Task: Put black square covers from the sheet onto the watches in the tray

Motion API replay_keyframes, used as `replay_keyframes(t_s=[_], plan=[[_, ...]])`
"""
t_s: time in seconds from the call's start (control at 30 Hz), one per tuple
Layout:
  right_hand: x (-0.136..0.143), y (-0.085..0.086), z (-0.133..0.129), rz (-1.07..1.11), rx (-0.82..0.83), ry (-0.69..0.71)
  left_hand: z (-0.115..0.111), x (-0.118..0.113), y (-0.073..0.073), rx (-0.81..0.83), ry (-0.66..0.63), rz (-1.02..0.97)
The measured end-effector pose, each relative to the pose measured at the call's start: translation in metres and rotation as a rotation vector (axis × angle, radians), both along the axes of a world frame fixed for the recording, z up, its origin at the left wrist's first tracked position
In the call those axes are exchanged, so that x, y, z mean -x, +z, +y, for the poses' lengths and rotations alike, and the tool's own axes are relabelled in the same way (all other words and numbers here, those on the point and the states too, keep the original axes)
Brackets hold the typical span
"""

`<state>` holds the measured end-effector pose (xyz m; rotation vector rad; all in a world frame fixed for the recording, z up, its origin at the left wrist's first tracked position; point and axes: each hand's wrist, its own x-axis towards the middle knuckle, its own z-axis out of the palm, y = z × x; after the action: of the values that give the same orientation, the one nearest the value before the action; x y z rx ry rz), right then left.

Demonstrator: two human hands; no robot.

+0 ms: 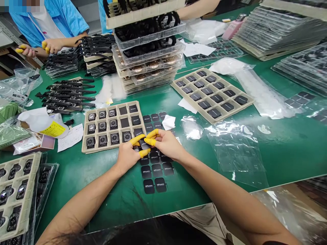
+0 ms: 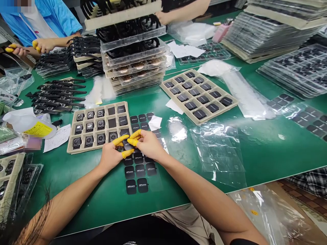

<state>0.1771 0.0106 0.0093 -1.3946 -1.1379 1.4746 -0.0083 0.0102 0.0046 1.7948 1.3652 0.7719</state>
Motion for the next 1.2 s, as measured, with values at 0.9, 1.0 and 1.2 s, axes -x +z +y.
replay_keyframes(t_s=[0.9, 1.0, 1.2], plan=[[0.0024, 0.0076, 0.0001, 0.177, 0.118, -0.075, -0.0010, -0.0004, 0.0012, -0.013, -0.016, 0.000], [0.0028, 0.0071, 0.0001, 0.171, 0.117, -0.071, -0.0012, -0.0006, 0.0019, -0.007, -0.023, -0.006], [0.0030, 0.0054, -0.0001, 0.138, 0.086, -0.059, -0.0009, -0.0009, 0.0026, -0.007, -0.025, -0.006]])
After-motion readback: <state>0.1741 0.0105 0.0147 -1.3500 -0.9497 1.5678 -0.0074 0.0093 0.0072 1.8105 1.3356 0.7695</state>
